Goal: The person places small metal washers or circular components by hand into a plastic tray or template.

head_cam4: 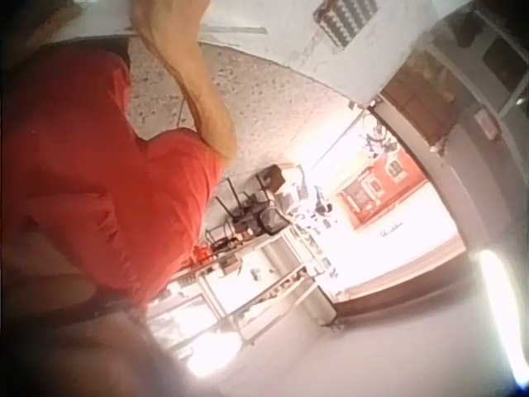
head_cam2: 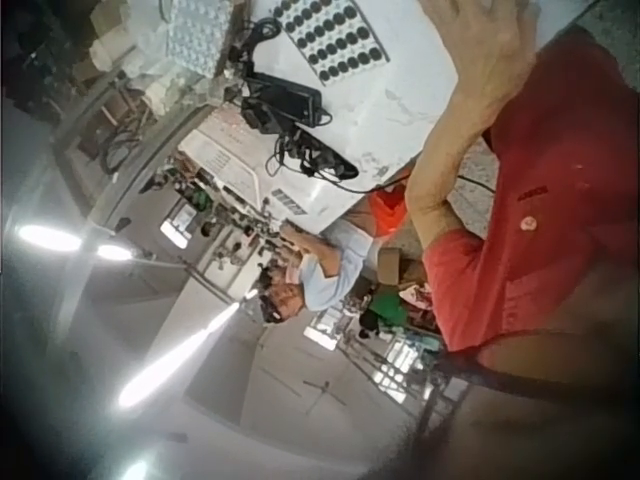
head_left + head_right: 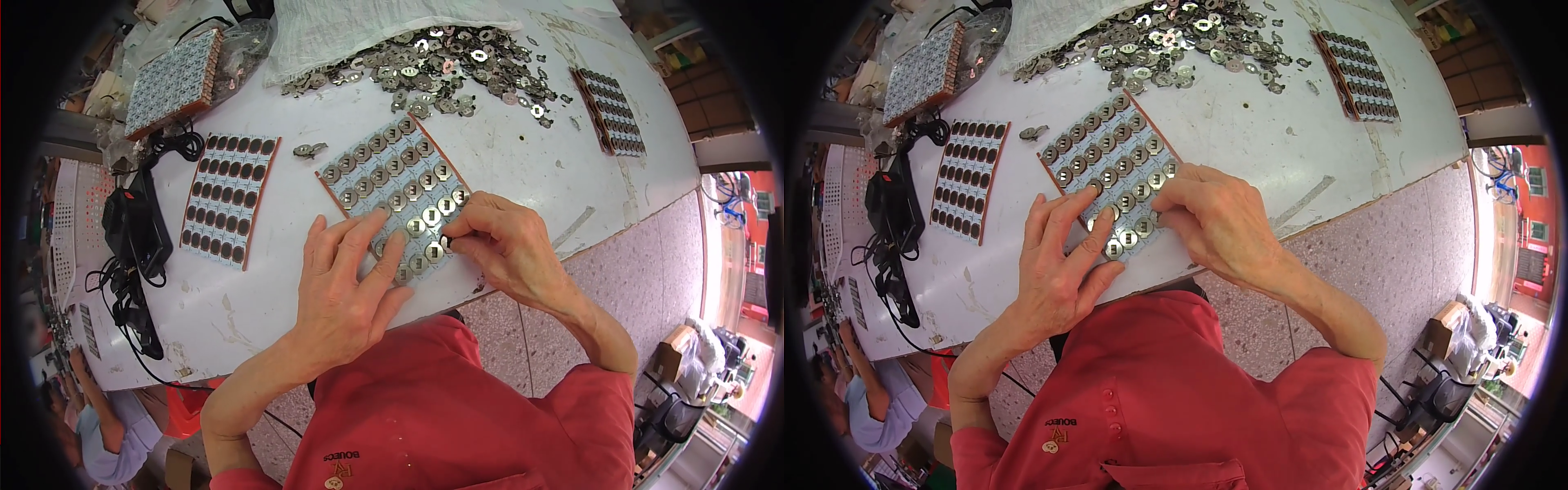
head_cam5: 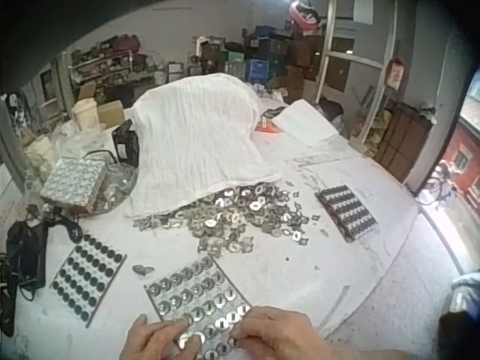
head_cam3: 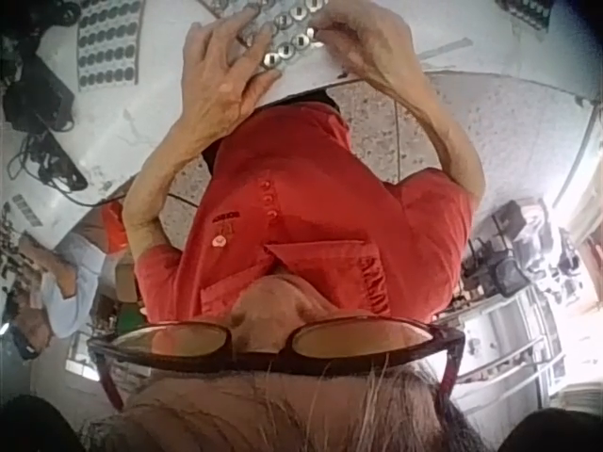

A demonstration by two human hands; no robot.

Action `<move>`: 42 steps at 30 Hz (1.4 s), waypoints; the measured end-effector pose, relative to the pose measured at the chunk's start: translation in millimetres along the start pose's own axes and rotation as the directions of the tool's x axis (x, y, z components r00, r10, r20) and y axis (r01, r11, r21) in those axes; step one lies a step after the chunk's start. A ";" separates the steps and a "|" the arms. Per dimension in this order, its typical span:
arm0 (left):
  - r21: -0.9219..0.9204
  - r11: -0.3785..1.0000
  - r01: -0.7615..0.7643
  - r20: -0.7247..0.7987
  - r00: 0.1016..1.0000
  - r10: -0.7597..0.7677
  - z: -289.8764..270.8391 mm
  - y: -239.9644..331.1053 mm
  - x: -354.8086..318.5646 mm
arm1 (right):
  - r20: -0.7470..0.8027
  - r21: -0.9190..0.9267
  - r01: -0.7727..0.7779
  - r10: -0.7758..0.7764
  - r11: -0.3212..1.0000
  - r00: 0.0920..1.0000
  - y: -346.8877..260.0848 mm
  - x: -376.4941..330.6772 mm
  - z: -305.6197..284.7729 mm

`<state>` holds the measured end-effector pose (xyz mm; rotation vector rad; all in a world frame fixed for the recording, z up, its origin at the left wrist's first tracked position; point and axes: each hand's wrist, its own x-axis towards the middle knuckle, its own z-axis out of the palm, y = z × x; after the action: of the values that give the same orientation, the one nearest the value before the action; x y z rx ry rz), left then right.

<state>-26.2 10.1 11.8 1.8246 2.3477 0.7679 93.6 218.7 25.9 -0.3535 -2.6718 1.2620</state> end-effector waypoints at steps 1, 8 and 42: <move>0.000 1.000 0.002 0.003 1.000 -0.002 0.0 0.6 -0.4 | 0.003 0.002 0.004 -0.004 1.000 1.000 -0.5 0.0 -0.7; 0.000 1.000 -0.012 -0.034 0.999 0.011 -1.2 0.5 1.0 | -0.013 -0.013 0.012 -0.012 1.000 1.000 0.8 -2.2 -1.1; -0.092 0.994 -0.056 -0.075 0.996 0.049 3.6 -1.1 -2.9 | 0.126 -0.075 0.128 -0.118 0.989 0.985 -24.8 169.4 38.8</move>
<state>-25.1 8.4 7.5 1.8564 2.2721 0.9503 -82.0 222.6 28.9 -0.1228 -2.8042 1.1758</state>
